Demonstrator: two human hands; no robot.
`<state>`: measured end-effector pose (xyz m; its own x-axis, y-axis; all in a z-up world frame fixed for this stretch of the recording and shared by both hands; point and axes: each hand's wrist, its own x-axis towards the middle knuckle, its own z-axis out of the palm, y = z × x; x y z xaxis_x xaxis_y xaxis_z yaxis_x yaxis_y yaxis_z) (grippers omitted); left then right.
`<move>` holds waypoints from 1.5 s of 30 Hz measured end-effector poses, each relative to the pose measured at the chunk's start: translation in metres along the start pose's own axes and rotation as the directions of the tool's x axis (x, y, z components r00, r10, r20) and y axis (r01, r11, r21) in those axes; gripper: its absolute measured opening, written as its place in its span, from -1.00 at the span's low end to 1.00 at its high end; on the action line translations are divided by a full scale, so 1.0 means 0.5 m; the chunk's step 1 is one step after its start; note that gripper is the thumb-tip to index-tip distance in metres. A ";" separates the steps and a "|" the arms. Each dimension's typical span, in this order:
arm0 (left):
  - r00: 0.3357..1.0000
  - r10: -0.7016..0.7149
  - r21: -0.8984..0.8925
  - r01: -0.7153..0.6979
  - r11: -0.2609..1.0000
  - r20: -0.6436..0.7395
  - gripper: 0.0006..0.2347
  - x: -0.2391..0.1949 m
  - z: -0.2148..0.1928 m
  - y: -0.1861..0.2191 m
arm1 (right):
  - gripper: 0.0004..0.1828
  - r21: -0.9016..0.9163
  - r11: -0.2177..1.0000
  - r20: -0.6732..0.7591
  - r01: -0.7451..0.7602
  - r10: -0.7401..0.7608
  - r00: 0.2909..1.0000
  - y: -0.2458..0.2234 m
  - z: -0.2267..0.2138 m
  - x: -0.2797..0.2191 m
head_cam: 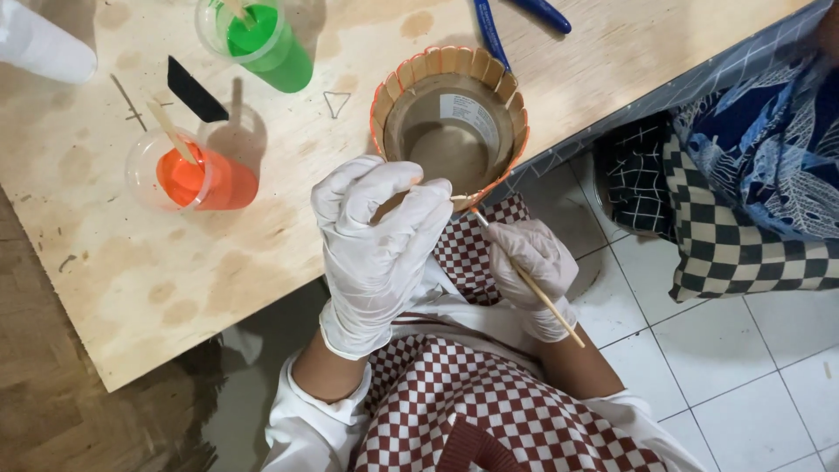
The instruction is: Painting a small cylindrical container made of wooden sticks with orange paint using a brush.
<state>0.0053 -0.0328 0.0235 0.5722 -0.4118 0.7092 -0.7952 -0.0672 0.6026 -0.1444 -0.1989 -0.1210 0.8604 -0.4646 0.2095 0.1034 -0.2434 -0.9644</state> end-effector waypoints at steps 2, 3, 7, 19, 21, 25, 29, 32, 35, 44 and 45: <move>1.000 0.011 -0.010 -0.011 1.000 -0.019 -0.84 0.003 0.000 0.001 | -0.77 -0.004 1.000 -0.003 0.006 -0.006 1.000 0.005 -0.005 -0.003; 1.000 0.015 -0.011 -0.015 1.000 -0.023 -0.84 0.003 0.003 0.001 | -0.77 -0.006 1.000 -0.003 0.011 -0.011 1.000 0.008 -0.007 -0.006; 0.998 0.022 0.012 -0.022 1.000 -0.056 -0.84 0.001 0.006 0.007 | -0.76 -0.007 1.000 0.003 0.009 -0.009 1.000 0.022 -0.040 -0.039; 0.998 0.028 -0.010 -0.028 1.000 -0.049 -0.83 -0.001 0.007 -0.002 | -0.74 -0.015 1.000 -0.002 -0.011 0.011 1.000 0.078 -0.043 -0.056; 0.999 0.023 0.000 -0.023 1.000 -0.047 -0.83 -0.004 0.009 -0.003 | -0.73 -0.014 1.000 -0.003 -0.025 0.025 1.000 0.050 -0.024 -0.068; 0.996 0.061 -0.013 -0.062 0.998 -0.071 -0.85 0.004 0.010 -0.005 | -0.83 -0.020 0.973 -0.410 0.229 -0.217 0.886 -0.031 0.018 -0.041; 0.993 0.070 -0.012 -0.071 0.997 -0.094 -0.85 0.004 0.012 -0.003 | -0.82 0.015 0.936 -0.419 0.351 -0.313 0.852 -0.056 0.011 -0.027; 0.990 0.066 -0.016 -0.069 0.998 -0.124 -0.84 0.000 0.016 -0.002 | -0.81 0.044 0.899 -0.424 0.435 -0.378 0.823 -0.078 0.008 -0.017; 0.992 0.043 -0.048 -0.049 0.998 -0.120 -0.83 0.000 0.017 0.000 | -0.60 0.015 0.899 -0.477 0.438 -0.379 0.793 -0.120 0.022 -0.007; 0.986 -0.130 -0.162 0.112 0.980 -0.108 -0.78 0.002 0.012 0.025 | -0.80 0.201 0.818 -0.550 0.538 -0.360 0.753 -0.024 -0.012 -0.029; 0.985 -0.129 -0.160 0.111 0.981 -0.110 -0.78 0.001 0.012 0.021 | -0.80 0.203 0.817 -0.549 0.540 -0.362 0.754 -0.019 -0.007 -0.029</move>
<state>-0.0039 -0.0391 0.0281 0.6886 -0.2970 0.6615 -0.6848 0.0337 0.7279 -0.1595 -0.1931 -0.1142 0.3370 -0.7295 0.5952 0.6504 -0.2767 -0.7074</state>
